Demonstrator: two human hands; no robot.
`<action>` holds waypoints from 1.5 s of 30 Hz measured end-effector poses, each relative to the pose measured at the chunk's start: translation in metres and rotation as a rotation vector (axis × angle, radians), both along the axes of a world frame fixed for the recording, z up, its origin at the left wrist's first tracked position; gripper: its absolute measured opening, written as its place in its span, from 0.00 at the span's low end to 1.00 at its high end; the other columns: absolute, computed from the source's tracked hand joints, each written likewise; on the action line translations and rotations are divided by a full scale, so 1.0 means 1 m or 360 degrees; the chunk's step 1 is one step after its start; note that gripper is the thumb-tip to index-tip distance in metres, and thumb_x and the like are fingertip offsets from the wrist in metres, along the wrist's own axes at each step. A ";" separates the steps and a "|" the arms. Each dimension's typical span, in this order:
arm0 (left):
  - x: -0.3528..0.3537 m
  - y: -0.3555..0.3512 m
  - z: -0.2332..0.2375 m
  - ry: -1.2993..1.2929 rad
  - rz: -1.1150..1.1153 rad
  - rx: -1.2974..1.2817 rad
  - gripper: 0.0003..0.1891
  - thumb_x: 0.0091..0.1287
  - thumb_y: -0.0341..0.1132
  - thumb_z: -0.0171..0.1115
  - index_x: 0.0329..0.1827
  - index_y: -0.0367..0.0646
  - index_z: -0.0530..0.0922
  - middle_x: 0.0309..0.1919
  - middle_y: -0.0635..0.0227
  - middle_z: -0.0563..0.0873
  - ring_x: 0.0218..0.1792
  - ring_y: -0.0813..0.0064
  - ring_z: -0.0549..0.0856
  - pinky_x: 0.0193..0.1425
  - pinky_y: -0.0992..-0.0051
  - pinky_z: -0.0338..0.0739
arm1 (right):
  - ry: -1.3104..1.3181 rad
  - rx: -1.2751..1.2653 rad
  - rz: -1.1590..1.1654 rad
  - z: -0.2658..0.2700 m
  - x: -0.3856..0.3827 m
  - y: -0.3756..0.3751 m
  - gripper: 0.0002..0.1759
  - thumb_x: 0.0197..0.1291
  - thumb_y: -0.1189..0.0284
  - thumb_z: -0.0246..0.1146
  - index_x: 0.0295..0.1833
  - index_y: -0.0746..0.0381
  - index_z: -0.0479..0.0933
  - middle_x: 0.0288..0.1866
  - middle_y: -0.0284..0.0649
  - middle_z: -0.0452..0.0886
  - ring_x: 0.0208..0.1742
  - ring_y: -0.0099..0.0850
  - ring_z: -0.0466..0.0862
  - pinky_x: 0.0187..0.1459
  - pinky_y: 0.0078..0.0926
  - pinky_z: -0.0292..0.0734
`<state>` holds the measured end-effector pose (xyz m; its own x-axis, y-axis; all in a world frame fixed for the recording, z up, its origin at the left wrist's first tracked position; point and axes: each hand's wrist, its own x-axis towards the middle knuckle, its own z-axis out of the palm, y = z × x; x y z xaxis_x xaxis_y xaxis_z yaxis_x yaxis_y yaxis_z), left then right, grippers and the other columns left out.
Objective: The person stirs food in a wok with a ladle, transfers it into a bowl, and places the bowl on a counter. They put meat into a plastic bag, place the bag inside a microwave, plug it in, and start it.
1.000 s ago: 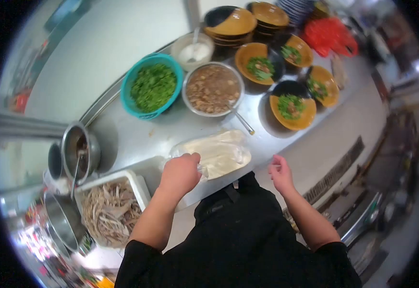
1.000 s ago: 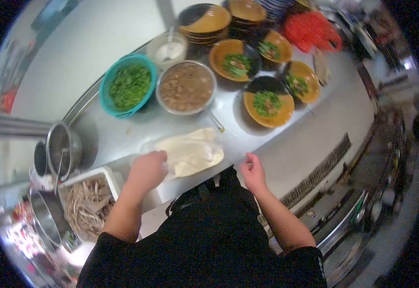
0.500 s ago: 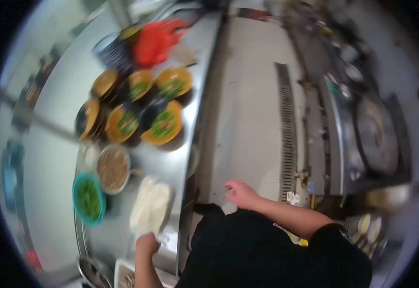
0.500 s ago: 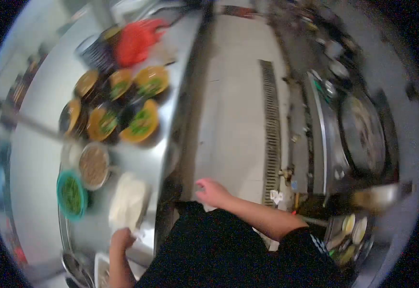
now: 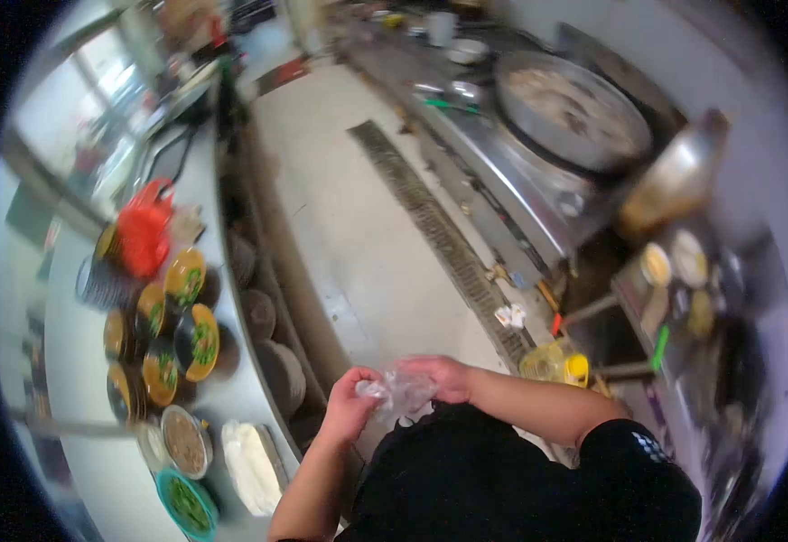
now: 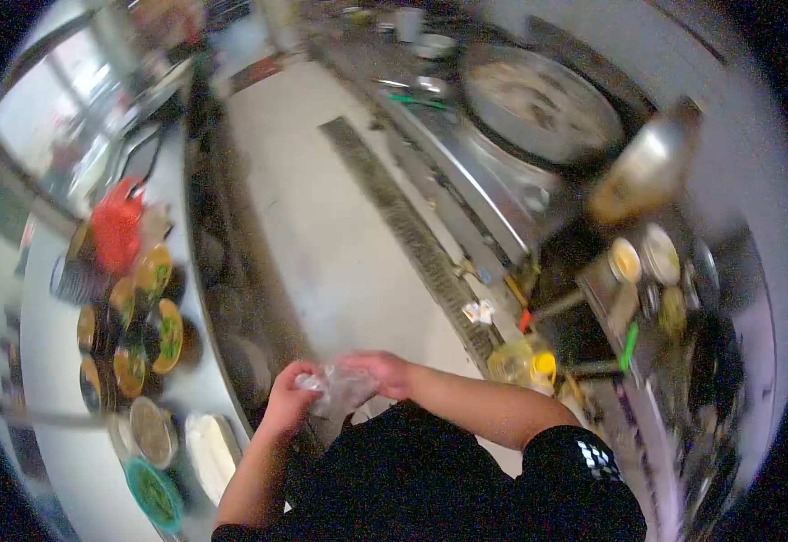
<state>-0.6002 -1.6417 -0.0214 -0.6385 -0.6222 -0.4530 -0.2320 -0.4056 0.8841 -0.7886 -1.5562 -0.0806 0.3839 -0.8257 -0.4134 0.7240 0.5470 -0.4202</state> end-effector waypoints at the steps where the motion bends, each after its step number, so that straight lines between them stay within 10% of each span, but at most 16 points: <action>1: -0.010 0.004 -0.008 -0.0259 -0.0166 -0.0195 0.11 0.53 0.22 0.63 0.38 0.42 0.74 0.31 0.74 0.77 0.31 0.83 0.76 0.33 0.81 0.71 | -0.0004 0.0000 -0.0133 0.005 -0.005 0.020 0.23 0.67 0.62 0.51 0.64 0.59 0.65 0.58 0.38 0.73 0.54 0.29 0.77 0.46 0.33 0.78; 5: -0.047 0.051 -0.050 -0.0086 -0.0523 -0.0379 0.16 0.52 0.21 0.58 0.44 0.39 0.71 0.34 0.69 0.77 0.30 0.79 0.77 0.33 0.79 0.74 | 0.0495 -0.0029 -0.0729 0.008 0.014 0.127 0.26 0.62 0.68 0.59 0.65 0.59 0.65 0.58 0.39 0.72 0.57 0.32 0.75 0.52 0.35 0.75; 8: -0.071 0.110 -0.087 -0.0078 -0.0950 -0.0418 0.18 0.52 0.19 0.54 0.48 0.38 0.68 0.40 0.63 0.76 0.39 0.75 0.77 0.41 0.77 0.75 | 0.2340 -0.0280 -0.0662 0.002 0.043 0.199 0.42 0.46 0.66 0.71 0.67 0.60 0.61 0.65 0.46 0.64 0.65 0.41 0.67 0.63 0.34 0.66; 11: -0.080 0.185 -0.074 -0.0062 -0.1376 -0.0558 0.20 0.53 0.20 0.53 0.51 0.38 0.67 0.47 0.57 0.74 0.48 0.70 0.75 0.49 0.72 0.74 | 0.2519 -0.0045 -0.0815 0.054 0.076 0.276 0.45 0.39 0.71 0.71 0.67 0.58 0.60 0.63 0.52 0.64 0.65 0.46 0.65 0.64 0.34 0.64; 16: -0.100 0.304 -0.066 0.0004 -0.1710 0.0399 0.22 0.60 0.23 0.55 0.58 0.38 0.64 0.51 0.56 0.75 0.52 0.64 0.77 0.53 0.65 0.77 | 0.3152 0.0257 -0.1116 0.021 0.111 0.395 0.40 0.45 0.71 0.68 0.67 0.53 0.60 0.69 0.49 0.58 0.65 0.49 0.66 0.62 0.39 0.67; 21: -0.155 0.453 -0.045 -0.0267 -0.2181 0.0666 0.18 0.63 0.26 0.54 0.57 0.38 0.68 0.53 0.58 0.75 0.51 0.64 0.79 0.55 0.64 0.76 | 0.3153 0.0721 -0.1700 -0.011 0.094 0.536 0.25 0.48 0.76 0.62 0.56 0.52 0.72 0.56 0.49 0.72 0.55 0.48 0.76 0.53 0.38 0.74; 25: -0.161 0.594 -0.062 -0.0136 -0.2579 -0.0184 0.23 0.60 0.26 0.60 0.59 0.38 0.66 0.55 0.57 0.73 0.47 0.67 0.81 0.43 0.71 0.78 | 0.2751 0.1369 -0.2272 -0.028 0.125 0.684 0.13 0.48 0.75 0.61 0.43 0.58 0.76 0.43 0.47 0.78 0.45 0.44 0.79 0.47 0.38 0.76; 31: -0.134 0.804 -0.069 -0.0193 -0.3040 0.0057 0.26 0.58 0.24 0.62 0.59 0.38 0.65 0.53 0.57 0.74 0.39 0.73 0.81 0.38 0.76 0.77 | 0.1455 0.1753 -0.3313 -0.026 0.182 0.877 0.06 0.51 0.76 0.59 0.36 0.63 0.78 0.30 0.47 0.82 0.28 0.38 0.82 0.32 0.34 0.77; 34: -0.125 0.885 -0.086 0.0143 -0.3145 0.0126 0.12 0.59 0.21 0.58 0.46 0.36 0.72 0.36 0.65 0.81 0.38 0.75 0.81 0.37 0.78 0.76 | 0.1929 0.1949 -0.3020 -0.037 0.197 0.925 0.08 0.51 0.73 0.60 0.38 0.60 0.79 0.35 0.47 0.81 0.34 0.44 0.81 0.40 0.37 0.77; 40: -0.131 1.039 -0.114 -0.0070 -0.3127 0.0095 0.07 0.61 0.22 0.52 0.41 0.38 0.75 0.34 0.68 0.82 0.37 0.78 0.80 0.40 0.79 0.75 | 0.2263 0.2027 -0.2865 -0.021 0.219 1.020 0.23 0.54 0.69 0.62 0.57 0.58 0.70 0.59 0.45 0.71 0.49 0.48 0.78 0.50 0.41 0.75; 45: -0.138 1.190 -0.103 -0.0499 -0.3417 -0.0009 0.08 0.65 0.27 0.51 0.44 0.37 0.76 0.34 0.68 0.82 0.29 0.78 0.81 0.30 0.79 0.75 | 0.2810 0.2174 -0.2865 -0.010 0.232 1.145 0.28 0.50 0.69 0.63 0.59 0.58 0.67 0.56 0.49 0.69 0.54 0.53 0.73 0.49 0.45 0.74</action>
